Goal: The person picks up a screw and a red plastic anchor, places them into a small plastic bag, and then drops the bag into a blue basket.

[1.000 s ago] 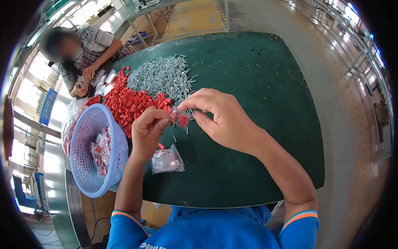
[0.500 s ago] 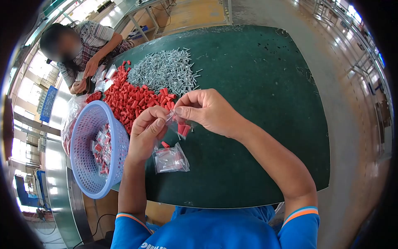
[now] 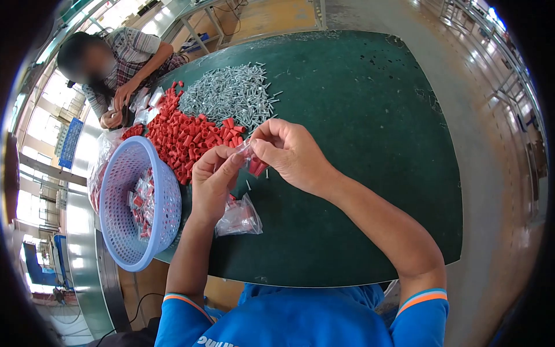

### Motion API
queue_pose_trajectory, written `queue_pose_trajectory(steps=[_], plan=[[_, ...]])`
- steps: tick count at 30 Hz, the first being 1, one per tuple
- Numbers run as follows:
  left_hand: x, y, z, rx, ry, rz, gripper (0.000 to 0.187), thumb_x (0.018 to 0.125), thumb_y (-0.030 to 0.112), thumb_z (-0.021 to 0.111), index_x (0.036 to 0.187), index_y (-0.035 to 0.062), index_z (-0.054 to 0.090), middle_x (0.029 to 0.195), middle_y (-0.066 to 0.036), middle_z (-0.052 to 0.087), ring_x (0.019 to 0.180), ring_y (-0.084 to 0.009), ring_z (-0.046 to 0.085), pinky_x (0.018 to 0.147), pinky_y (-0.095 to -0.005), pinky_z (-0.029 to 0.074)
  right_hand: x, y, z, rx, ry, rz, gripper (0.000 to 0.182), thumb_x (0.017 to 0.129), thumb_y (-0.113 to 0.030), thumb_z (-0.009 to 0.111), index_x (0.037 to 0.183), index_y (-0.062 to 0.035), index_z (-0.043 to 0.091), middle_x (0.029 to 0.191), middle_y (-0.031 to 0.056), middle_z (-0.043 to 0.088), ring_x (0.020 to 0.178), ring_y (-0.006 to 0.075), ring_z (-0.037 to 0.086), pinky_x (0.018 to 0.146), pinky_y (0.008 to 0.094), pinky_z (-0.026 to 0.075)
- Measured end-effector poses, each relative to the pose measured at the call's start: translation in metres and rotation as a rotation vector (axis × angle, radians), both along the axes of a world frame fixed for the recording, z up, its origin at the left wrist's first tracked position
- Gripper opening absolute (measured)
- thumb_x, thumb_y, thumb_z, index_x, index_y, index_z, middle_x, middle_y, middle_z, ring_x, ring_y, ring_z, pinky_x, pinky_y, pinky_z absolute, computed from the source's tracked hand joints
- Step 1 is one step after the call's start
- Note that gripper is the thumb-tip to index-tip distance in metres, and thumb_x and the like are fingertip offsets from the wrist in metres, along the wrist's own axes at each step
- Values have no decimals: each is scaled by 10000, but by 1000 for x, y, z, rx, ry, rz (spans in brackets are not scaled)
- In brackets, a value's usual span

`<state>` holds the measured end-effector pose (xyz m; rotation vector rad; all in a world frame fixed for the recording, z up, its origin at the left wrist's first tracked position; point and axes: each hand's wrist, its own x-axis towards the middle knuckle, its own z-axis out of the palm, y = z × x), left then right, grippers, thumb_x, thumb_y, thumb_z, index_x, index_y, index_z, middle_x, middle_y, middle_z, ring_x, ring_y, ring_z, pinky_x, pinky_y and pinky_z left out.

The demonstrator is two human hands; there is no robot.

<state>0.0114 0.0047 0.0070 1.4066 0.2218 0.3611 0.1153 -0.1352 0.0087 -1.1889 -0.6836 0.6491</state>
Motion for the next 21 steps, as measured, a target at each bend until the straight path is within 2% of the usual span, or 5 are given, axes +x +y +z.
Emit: queue_pose_trajectory(steps=[5,7,10,14,21], plan=[[-1,1,1,-19,-80,-54,60,849,74,610,840,14,611,749,59,555,665,4,436,573,-148,324,1,-1,4,-89,-5,38,181,859,-149,596,924,19,583,835,18,595,755,56,555,706,215,468],[-1,2,1,-1,-74,-57,64,851,77,609,840,14,610,750,59,555,663,5,437,573,-148,328,-1,2,1,-85,-80,-38,145,834,-108,614,862,34,620,731,37,622,656,54,565,585,200,460],[-1,2,0,26,-29,-49,70,851,81,612,841,12,609,750,58,557,656,5,438,569,-148,333,-1,2,1,-66,-70,-53,123,830,-94,616,826,29,625,701,33,617,633,59,569,565,202,459],[1,-6,1,177,-26,26,75,843,78,621,849,5,606,736,51,556,638,3,436,553,-150,331,-2,0,0,-67,-42,-19,111,822,-84,621,821,27,626,704,35,617,637,62,572,568,208,465],[2,-3,-4,215,-82,25,65,842,60,616,847,-4,604,719,39,565,634,1,448,550,-154,342,-4,-1,3,-145,-76,-7,134,826,-118,631,831,16,622,743,35,622,675,68,575,609,208,464]])
